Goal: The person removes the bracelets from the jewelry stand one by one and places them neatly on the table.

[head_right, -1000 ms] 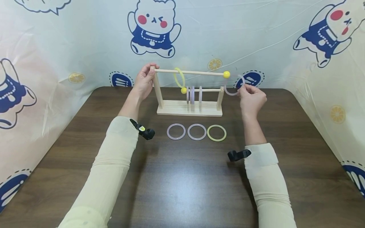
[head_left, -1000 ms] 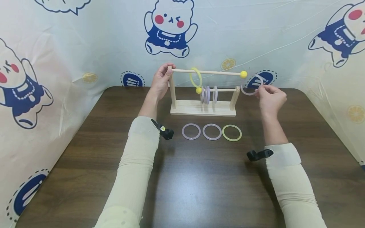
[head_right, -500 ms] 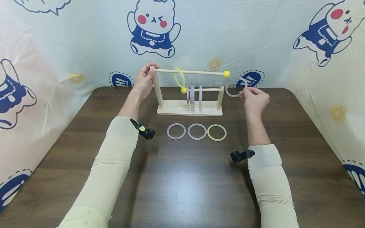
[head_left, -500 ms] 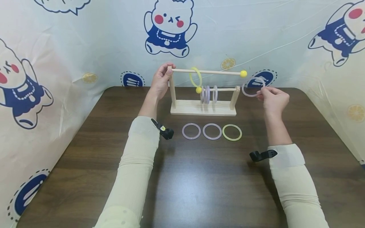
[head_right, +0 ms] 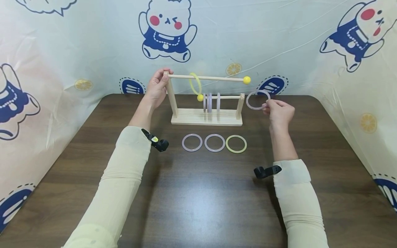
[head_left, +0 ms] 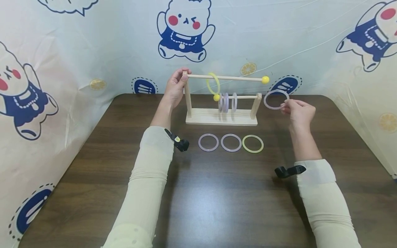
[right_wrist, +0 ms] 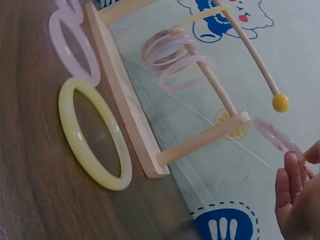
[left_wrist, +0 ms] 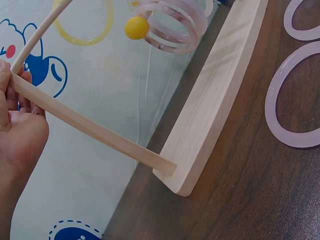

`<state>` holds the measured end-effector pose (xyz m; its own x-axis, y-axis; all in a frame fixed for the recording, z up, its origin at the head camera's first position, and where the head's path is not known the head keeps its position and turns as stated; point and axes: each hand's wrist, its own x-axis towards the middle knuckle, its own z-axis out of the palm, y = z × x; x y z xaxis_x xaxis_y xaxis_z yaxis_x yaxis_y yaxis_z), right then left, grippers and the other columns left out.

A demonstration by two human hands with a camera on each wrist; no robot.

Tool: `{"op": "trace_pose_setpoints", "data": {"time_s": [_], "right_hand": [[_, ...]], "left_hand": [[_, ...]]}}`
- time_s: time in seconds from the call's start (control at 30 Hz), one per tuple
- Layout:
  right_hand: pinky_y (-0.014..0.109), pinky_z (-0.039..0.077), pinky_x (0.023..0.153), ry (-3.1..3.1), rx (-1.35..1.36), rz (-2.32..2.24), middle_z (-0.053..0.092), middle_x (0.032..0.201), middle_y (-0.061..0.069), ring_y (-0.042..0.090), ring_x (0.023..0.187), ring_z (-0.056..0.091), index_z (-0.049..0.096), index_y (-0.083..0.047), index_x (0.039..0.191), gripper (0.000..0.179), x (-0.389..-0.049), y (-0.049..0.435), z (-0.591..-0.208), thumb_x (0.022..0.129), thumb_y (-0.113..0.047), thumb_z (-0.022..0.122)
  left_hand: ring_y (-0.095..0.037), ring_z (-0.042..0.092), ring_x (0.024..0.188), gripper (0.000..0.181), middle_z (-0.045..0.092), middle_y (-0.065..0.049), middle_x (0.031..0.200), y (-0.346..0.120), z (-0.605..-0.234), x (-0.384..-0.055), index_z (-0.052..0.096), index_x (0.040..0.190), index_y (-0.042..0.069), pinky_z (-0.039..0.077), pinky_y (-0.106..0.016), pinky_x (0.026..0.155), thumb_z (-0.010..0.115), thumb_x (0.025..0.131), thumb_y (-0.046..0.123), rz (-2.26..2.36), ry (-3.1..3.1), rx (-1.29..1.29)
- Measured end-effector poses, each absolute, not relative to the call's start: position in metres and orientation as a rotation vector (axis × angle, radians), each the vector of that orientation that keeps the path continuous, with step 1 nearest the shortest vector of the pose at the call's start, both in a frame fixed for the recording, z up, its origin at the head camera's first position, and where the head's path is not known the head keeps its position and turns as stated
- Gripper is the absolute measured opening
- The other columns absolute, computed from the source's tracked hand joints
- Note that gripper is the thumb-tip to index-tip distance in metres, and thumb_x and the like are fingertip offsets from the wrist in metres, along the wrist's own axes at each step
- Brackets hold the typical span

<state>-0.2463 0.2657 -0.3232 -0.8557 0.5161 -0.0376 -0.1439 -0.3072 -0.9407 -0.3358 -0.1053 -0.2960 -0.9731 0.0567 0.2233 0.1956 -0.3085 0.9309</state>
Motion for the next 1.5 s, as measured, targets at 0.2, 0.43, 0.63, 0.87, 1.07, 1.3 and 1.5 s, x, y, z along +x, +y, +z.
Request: {"op": "trace_pose_setpoints", "data": {"time_s": [0.2,0.43,0.63,0.87,1.07,1.3,1.5], "right_hand": [[0.022,0.049,0.046,-1.503,-0.534,2.339,0.065,0.057,0.007,0.012,0.044,0.060,0.069,-0.001,0.065,0.022,-0.244,0.272,-0.327,0.082,0.007,0.057],[0.022,0.049,0.047,-1.522,-0.569,2.429,0.065,0.057,0.007,0.011,0.046,0.061,0.069,-0.001,0.064,0.027,-0.240,0.279,-0.333,0.083,0.007,0.052],[0.023,0.051,0.049,-1.616,-0.585,2.428,0.066,0.059,0.006,0.011,0.049,0.062,0.070,-0.003,0.064,0.028,-0.238,0.287,-0.337,0.084,0.006,0.052],[0.025,0.052,0.051,-1.648,-0.581,2.481,0.067,0.061,0.006,0.013,0.051,0.063,0.070,-0.003,0.067,0.026,-0.231,0.300,-0.336,0.085,0.004,0.054],[0.028,0.051,0.050,-1.490,-0.545,2.711,0.066,0.062,0.008,0.017,0.050,0.063,0.069,0.001,0.069,0.024,-0.227,0.309,-0.338,0.088,0.001,0.056],[0.029,0.050,0.052,-1.437,-0.574,2.836,0.067,0.065,0.009,0.018,0.052,0.062,0.068,0.002,0.071,0.021,-0.223,0.316,-0.341,0.089,0.001,0.056],[0.029,0.051,0.054,-1.566,-0.531,2.843,0.067,0.067,0.009,0.017,0.054,0.063,0.068,0.001,0.071,0.024,-0.222,0.322,-0.344,0.090,0.002,0.053]], "left_hand": [[-0.013,0.046,0.109,0.013,0.057,0.000,0.108,-0.105,-0.296,-0.337,0.059,0.106,0.013,0.031,-0.027,0.098,0.052,0.094,0.010,-2.464,-1.776,-0.340],[-0.013,0.046,0.109,0.014,0.057,0.000,0.109,-0.106,-0.297,-0.337,0.059,0.106,0.013,0.031,-0.026,0.098,0.052,0.095,0.011,-2.457,-1.785,-0.338],[-0.013,0.046,0.108,0.013,0.057,0.000,0.109,-0.107,-0.297,-0.337,0.059,0.106,0.013,0.030,-0.029,0.101,0.052,0.095,0.011,-2.463,-1.784,-0.334],[-0.014,0.047,0.109,0.013,0.058,0.000,0.109,-0.106,-0.295,-0.336,0.059,0.105,0.013,0.030,-0.030,0.102,0.052,0.094,0.011,-2.464,-1.779,-0.321],[-0.014,0.047,0.110,0.013,0.058,0.000,0.109,-0.106,-0.297,-0.337,0.059,0.106,0.013,0.032,-0.026,0.099,0.052,0.094,0.012,-2.460,-1.784,-0.331],[-0.013,0.047,0.109,0.013,0.057,0.000,0.109,-0.105,-0.298,-0.338,0.059,0.105,0.014,0.032,-0.027,0.098,0.052,0.094,0.011,-2.462,-1.783,-0.340],[-0.013,0.047,0.108,0.013,0.057,0.000,0.109,-0.105,-0.298,-0.338,0.059,0.106,0.013,0.031,-0.026,0.098,0.052,0.094,0.012,-2.454,-1.789,-0.338]]}}
